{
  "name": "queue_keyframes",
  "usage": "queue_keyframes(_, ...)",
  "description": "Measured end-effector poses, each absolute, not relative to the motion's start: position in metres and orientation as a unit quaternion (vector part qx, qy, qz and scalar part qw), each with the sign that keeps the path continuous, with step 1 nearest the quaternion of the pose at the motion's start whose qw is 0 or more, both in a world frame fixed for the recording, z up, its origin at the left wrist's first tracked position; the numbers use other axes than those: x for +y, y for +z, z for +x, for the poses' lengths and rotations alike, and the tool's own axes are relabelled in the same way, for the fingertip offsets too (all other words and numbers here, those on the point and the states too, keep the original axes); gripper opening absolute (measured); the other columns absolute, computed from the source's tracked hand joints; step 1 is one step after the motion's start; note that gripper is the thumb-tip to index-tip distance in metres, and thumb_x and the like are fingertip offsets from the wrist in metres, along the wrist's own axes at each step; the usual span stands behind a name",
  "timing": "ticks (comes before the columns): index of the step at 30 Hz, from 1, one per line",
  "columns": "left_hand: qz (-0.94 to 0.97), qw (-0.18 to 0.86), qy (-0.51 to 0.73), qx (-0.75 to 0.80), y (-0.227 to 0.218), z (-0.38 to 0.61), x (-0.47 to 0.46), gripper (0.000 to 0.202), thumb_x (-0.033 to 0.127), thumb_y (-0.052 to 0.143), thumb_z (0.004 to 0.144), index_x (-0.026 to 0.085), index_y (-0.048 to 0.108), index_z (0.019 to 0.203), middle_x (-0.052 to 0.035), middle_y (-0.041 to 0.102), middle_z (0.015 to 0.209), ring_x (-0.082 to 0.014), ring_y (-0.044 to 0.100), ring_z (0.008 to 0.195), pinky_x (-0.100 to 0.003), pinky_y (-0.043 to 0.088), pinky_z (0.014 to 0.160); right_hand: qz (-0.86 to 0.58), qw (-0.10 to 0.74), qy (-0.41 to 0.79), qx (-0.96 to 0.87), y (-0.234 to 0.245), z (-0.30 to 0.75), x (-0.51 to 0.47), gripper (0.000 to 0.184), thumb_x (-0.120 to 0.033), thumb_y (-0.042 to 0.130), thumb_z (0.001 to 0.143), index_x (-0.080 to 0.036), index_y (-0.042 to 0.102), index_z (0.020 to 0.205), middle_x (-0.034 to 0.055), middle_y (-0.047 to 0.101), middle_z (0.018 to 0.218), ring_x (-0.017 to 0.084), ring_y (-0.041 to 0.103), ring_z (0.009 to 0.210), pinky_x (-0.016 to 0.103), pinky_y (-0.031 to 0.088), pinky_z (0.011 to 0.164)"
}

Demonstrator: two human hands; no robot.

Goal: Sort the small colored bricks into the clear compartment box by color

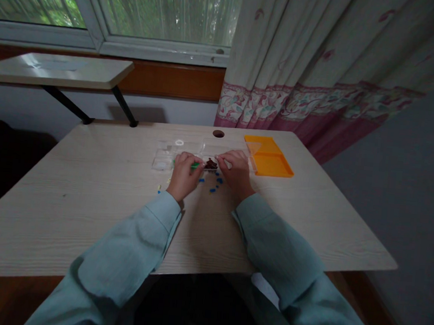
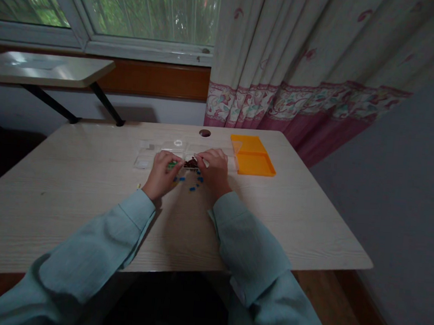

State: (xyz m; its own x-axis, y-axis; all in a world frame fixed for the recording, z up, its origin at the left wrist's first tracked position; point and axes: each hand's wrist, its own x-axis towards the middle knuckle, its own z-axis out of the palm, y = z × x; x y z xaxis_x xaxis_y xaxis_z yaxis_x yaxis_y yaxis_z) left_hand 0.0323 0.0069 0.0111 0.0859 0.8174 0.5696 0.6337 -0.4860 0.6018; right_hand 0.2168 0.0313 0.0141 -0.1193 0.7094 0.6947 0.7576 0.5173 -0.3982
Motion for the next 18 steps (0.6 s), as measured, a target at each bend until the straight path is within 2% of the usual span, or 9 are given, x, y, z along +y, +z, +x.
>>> queue_keyframes(6, 0.648, 0.215, 0.531, 0.502, 0.01, 0.026, 0.015, 0.016, 0.032, 0.054, 0.093, 0.022, 0.063, 0.086, -0.0051, 0.058, 0.092, -0.0191, 0.056, 0.093, -0.033, 0.046, 0.082, -0.441, 0.43, 0.002, -0.788, 0.021, 0.208, 0.02, 0.027, -0.037, 0.052, 0.096, -0.022, 0.073, 0.089, 0.0037, 0.071, 0.083, 0.02, 0.057, 0.086, 0.036, 0.038, 0.082)
queue_keyframes(14, 0.68, 0.205, 0.531, 0.462, 0.018, 0.03, 0.009, 0.02, 0.031, 0.049, 0.096, 0.023, 0.061, 0.082, -0.0045, 0.057, 0.089, -0.0195, 0.054, 0.093, -0.038, 0.044, 0.088, -0.42, 0.398, 0.017, -0.815, 0.023, 0.194, 0.009, 0.036, -0.042, 0.044, 0.099, -0.024, 0.069, 0.117, 0.0051, 0.07, 0.091, 0.021, 0.055, 0.09, 0.036, 0.037, 0.082)
queue_keyframes(18, 0.687, 0.205, 0.524, 0.46, 0.017, 0.031, 0.008, 0.021, 0.032, 0.048, 0.097, 0.024, 0.061, 0.082, -0.0048, 0.057, 0.09, -0.0195, 0.054, 0.094, -0.038, 0.044, 0.088, -0.421, 0.395, 0.024, -0.816, 0.024, 0.194, 0.008, 0.038, -0.045, 0.041, 0.099, -0.025, 0.068, 0.118, 0.0051, 0.07, 0.092, 0.021, 0.055, 0.092, 0.036, 0.036, 0.083)
